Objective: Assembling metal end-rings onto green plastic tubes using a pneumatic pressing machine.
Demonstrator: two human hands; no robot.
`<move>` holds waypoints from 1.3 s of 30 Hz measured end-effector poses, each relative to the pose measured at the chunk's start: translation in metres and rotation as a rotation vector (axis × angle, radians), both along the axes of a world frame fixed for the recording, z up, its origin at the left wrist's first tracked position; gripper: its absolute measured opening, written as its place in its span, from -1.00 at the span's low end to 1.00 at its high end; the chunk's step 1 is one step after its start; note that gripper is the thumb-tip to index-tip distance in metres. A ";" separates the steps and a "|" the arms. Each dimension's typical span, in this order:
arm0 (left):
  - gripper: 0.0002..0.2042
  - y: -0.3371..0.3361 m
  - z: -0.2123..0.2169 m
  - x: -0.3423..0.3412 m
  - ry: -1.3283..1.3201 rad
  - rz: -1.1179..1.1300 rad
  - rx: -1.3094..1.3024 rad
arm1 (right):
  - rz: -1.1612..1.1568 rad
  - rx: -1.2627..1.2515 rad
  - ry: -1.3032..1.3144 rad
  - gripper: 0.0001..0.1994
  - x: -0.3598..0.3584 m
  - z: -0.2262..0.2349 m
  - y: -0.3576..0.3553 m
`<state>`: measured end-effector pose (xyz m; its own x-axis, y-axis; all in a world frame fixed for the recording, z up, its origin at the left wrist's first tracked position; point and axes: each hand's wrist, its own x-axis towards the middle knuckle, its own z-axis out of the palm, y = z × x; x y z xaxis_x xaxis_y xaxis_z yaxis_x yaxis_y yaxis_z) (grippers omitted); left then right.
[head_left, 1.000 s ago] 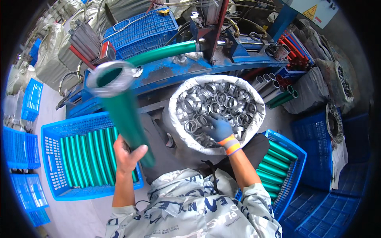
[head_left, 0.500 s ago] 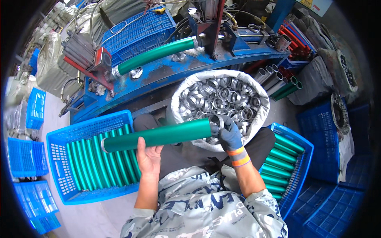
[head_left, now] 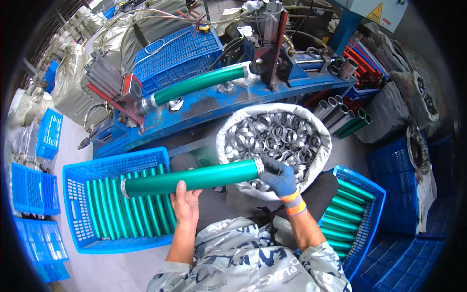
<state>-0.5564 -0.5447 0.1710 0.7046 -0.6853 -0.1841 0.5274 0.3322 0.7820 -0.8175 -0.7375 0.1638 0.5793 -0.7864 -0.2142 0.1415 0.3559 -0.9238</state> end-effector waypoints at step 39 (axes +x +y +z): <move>-0.47 -0.003 -0.019 0.042 0.153 0.036 -0.086 | 0.198 -0.099 -0.340 0.08 0.042 0.007 -0.036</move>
